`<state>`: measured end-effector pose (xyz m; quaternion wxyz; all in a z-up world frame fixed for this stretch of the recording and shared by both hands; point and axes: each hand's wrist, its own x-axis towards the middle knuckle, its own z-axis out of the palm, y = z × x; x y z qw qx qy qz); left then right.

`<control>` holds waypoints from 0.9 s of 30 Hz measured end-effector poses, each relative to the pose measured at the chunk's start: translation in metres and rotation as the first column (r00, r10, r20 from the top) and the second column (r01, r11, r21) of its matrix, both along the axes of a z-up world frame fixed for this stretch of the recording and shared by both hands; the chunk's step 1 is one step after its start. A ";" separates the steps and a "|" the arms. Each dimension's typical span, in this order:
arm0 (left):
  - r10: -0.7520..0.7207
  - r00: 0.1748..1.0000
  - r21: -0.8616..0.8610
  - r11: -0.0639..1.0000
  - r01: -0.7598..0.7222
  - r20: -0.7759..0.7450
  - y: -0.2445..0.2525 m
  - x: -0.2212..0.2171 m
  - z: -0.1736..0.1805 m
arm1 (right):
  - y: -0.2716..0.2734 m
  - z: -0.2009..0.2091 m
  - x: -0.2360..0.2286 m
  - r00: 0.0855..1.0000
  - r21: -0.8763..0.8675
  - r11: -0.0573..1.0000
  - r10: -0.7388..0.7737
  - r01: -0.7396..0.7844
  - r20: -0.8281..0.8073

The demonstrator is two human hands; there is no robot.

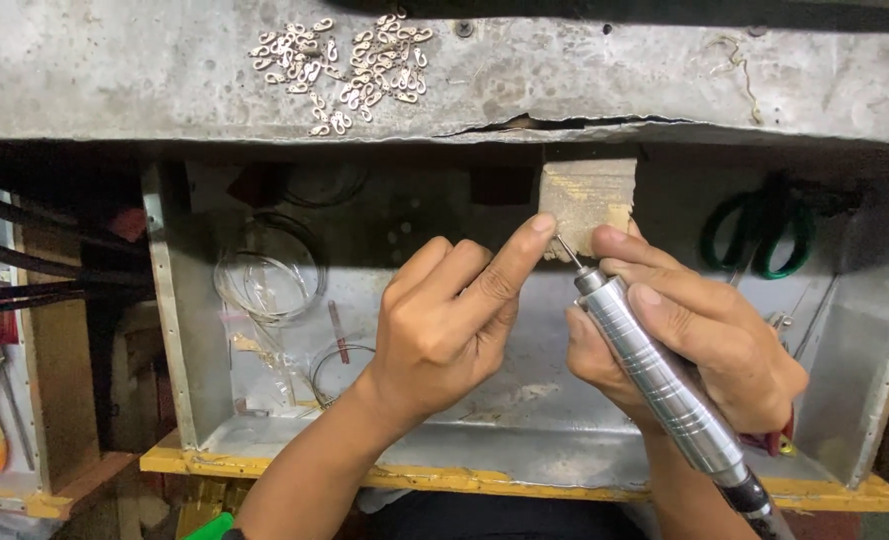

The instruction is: Using a handheld rotary tool to sand and polish small metal jewelry components on a workbench.

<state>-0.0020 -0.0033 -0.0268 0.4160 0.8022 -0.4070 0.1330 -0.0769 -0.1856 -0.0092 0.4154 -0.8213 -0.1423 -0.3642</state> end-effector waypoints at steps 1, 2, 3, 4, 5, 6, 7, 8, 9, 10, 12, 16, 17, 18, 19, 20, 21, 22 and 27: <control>-0.001 1.000 -0.001 1.000 0.001 0.001 0.000 0.000 0.000 | 0.002 0.000 0.001 1.000 -0.001 1.000 -0.001 0.001 0.001; 0.001 1.000 0.001 1.000 -0.001 0.000 0.000 0.000 0.000 | 0.004 -0.001 0.002 0.999 -0.007 0.999 -0.037 0.037 0.017; 0.002 1.000 0.002 1.000 -0.002 -0.001 0.000 0.000 0.000 | 0.006 -0.001 0.003 0.997 -0.011 0.997 -0.074 0.074 0.034; 0.004 1.000 0.003 1.000 -0.004 -0.002 0.000 0.000 0.001 | 0.005 0.000 0.002 0.997 -0.011 0.997 -0.071 0.072 0.034; 0.003 1.000 -0.002 1.000 -0.003 -0.018 0.000 -0.001 0.001 | 0.003 0.001 0.001 0.999 -0.004 0.999 -0.038 0.038 0.008; -0.001 0.999 -0.008 1.000 0.001 -0.034 0.000 -0.001 0.002 | 0.001 0.002 -0.001 1.000 0.004 1.000 -0.007 0.007 -0.017; -0.002 0.999 -0.007 1.000 0.001 -0.034 0.001 -0.001 0.001 | 0.000 0.000 -0.001 1.000 0.004 1.000 -0.008 0.008 -0.017; 0.000 1.000 -0.007 1.000 0.000 -0.028 0.001 -0.001 0.001 | -0.001 -0.001 -0.001 1.000 0.004 1.000 0.009 -0.009 -0.016; 0.001 1.000 -0.007 1.000 -0.002 -0.023 0.001 -0.001 0.001 | -0.003 -0.002 -0.001 1.000 0.003 1.000 0.026 -0.026 -0.014; 0.003 1.000 -0.007 1.000 -0.003 -0.023 0.000 -0.001 0.002 | -0.005 -0.005 -0.002 1.000 0.004 1.000 0.028 -0.027 -0.014; 0.001 1.000 -0.003 1.000 -0.001 -0.014 0.000 0.000 0.004 | -0.011 -0.011 -0.004 0.998 -0.030 0.998 0.058 -0.059 -0.033; 0.004 1.000 -0.003 1.000 -0.004 -0.013 0.000 -0.001 0.002 | -0.005 -0.006 0.000 0.999 -0.002 1.000 -0.011 0.011 0.039; 0.005 1.000 0.000 1.000 -0.005 -0.007 0.000 0.000 0.002 | -0.010 -0.007 0.000 0.999 -0.039 0.999 0.037 -0.036 0.013; 0.006 1.000 0.004 1.000 -0.006 -0.001 0.000 -0.001 0.002 | -0.014 -0.009 -0.001 0.996 -0.073 0.994 0.083 -0.084 -0.014; 0.007 1.000 0.005 1.000 -0.007 -0.001 0.000 -0.001 0.001 | -0.012 -0.008 0.000 0.996 -0.072 0.994 0.084 -0.085 -0.014; 0.013 1.000 0.006 1.000 -0.013 0.007 0.000 -0.001 0.001 | -0.009 -0.006 0.000 0.998 -0.057 0.997 0.058 -0.058 0.003; 0.019 1.000 0.008 1.000 -0.019 0.014 0.000 -0.001 0.001 | -0.007 -0.005 0.001 0.999 -0.041 0.999 0.031 -0.030 0.019; 0.018 1.000 0.006 1.000 -0.018 0.016 -0.001 0.000 0.001 | -0.012 -0.006 0.001 0.999 -0.042 0.999 0.031 -0.030 0.021; 0.023 0.999 0.017 1.000 -0.023 0.025 0.000 -0.001 0.000 | -0.071 -0.039 -0.018 0.903 -0.209 0.895 0.336 -0.395 -0.269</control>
